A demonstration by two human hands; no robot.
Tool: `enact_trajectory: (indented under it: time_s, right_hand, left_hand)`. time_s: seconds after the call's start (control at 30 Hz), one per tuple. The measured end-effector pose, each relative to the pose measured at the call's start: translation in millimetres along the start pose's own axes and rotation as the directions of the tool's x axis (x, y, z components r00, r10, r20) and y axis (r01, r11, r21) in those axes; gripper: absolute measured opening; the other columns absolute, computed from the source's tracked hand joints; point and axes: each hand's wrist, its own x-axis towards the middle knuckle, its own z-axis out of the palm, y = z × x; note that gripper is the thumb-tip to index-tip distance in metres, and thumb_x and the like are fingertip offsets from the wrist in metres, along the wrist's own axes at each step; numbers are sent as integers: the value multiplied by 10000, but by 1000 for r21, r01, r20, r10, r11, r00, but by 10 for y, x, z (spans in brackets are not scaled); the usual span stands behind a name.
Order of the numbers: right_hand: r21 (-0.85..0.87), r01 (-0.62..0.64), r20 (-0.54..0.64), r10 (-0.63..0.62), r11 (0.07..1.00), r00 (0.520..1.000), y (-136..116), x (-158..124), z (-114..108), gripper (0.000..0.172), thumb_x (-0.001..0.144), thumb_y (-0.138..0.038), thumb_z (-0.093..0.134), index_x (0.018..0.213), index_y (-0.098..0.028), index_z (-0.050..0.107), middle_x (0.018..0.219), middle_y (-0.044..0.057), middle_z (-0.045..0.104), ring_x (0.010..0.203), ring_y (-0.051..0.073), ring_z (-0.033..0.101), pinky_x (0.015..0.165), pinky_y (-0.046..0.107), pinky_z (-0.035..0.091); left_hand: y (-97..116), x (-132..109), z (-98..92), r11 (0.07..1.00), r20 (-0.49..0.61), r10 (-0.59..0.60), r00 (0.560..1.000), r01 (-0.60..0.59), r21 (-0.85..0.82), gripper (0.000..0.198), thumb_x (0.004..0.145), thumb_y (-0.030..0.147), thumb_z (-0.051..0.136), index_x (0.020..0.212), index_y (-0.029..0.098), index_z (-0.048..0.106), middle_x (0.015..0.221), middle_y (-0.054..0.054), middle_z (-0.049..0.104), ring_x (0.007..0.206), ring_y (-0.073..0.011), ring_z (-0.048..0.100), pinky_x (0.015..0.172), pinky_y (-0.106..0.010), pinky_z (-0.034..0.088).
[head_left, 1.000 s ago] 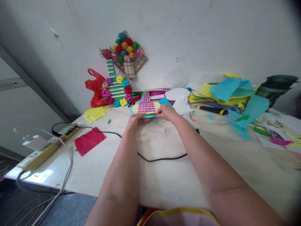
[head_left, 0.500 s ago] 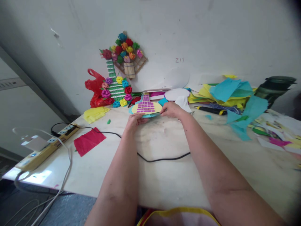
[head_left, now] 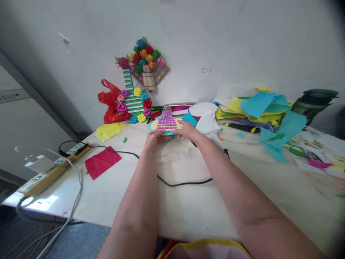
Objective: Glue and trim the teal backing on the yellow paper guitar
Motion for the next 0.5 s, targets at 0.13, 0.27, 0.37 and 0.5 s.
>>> enact_trajectory:
  time_s: [0.13,0.27,0.37,0.5]
  right_hand:
    - [226,-170,47,164,959,985,-33,-46,136,541,697,-176,681,1208,-173,502,763,22,649,459,70,525,366,161,288]
    - [334,-258,12,270,906,963,-94,-109,180,489,725,-136,652,1192,-150,508,643,4,639,355,41,406,330,169,220]
    - [404,-292,5,317,867,949,-108,-127,193,513,707,-141,676,1193,-144,512,584,-10,619,331,33,359,332,170,216]
    - [491,-311,20,346,814,938,-72,-92,229,538,695,-95,672,1208,-137,511,502,-52,555,317,28,312,327,171,214]
  left_hand:
    - [-1,-3,7,1000,-10,-9,1000,9,-3,218,644,138,567,844,78,629,646,-94,669,651,-247,672,631,-364,549]
    - [-5,-7,6,1000,-5,-15,1000,15,-8,219,643,137,569,847,79,624,630,-99,665,670,-264,673,655,-392,547]
    - [-7,-12,9,1000,7,-13,1000,13,-7,224,644,144,577,854,80,620,614,-101,662,671,-271,673,655,-399,544]
    - [11,-33,28,1000,21,-24,999,24,14,221,654,142,563,861,84,614,590,-96,659,667,-266,674,658,-397,545]
